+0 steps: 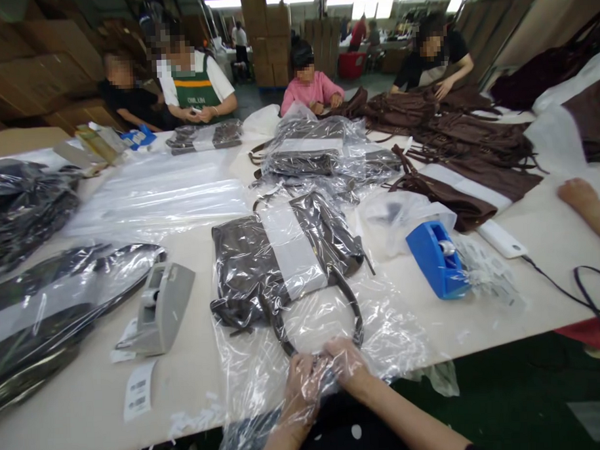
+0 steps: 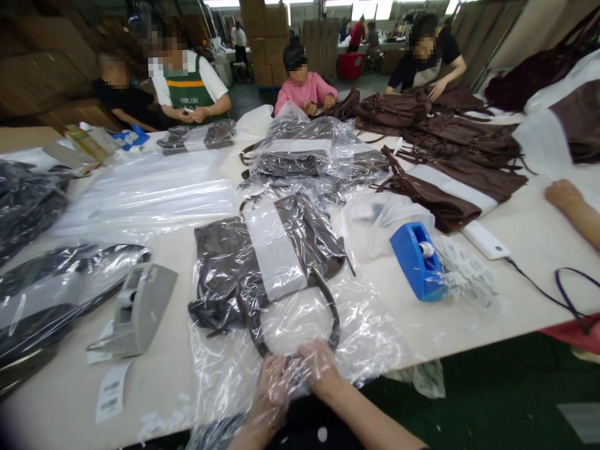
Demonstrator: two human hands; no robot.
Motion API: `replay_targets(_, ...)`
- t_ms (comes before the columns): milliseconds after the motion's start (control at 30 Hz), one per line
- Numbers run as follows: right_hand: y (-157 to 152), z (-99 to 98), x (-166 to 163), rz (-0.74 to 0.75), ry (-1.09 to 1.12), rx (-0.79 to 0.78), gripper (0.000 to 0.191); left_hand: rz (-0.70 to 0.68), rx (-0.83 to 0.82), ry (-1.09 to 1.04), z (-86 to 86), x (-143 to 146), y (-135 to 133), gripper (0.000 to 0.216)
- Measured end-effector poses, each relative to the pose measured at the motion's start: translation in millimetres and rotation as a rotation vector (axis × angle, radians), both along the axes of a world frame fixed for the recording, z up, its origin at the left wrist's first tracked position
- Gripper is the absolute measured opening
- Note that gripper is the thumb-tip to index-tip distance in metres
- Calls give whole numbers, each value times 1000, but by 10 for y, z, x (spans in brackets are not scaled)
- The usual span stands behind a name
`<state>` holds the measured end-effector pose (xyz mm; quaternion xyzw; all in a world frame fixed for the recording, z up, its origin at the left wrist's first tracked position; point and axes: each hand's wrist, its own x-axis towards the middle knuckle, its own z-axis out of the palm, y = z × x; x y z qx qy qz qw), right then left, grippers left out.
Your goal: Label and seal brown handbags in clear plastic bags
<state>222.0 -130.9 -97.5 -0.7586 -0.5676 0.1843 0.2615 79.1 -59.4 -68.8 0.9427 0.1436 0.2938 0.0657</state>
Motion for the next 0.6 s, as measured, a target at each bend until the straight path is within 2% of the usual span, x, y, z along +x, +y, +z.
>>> replay_targets(167, 105, 27, 36, -72, -8, -119, 10, 30, 6, 78, -57, -4, -31, 24)
replay_targets(267, 131, 95, 89, -96, -9, -124, 3, 72, -7, 122, -66, 31, -53, 25)
replay_targets(333, 118, 136, 129, -90, -15, -88, 17, 85, -18, 150, -70, 61, -59, 25)
replay_targets(400, 88, 161, 159, -49, -21, -37, 25, 84, -32, 177, -80, 80, -56, 22)
replay_targets(600, -62, 211, 150, 211, -19, 71, 9, 68, -28, 196, -113, 30, -17, 14)
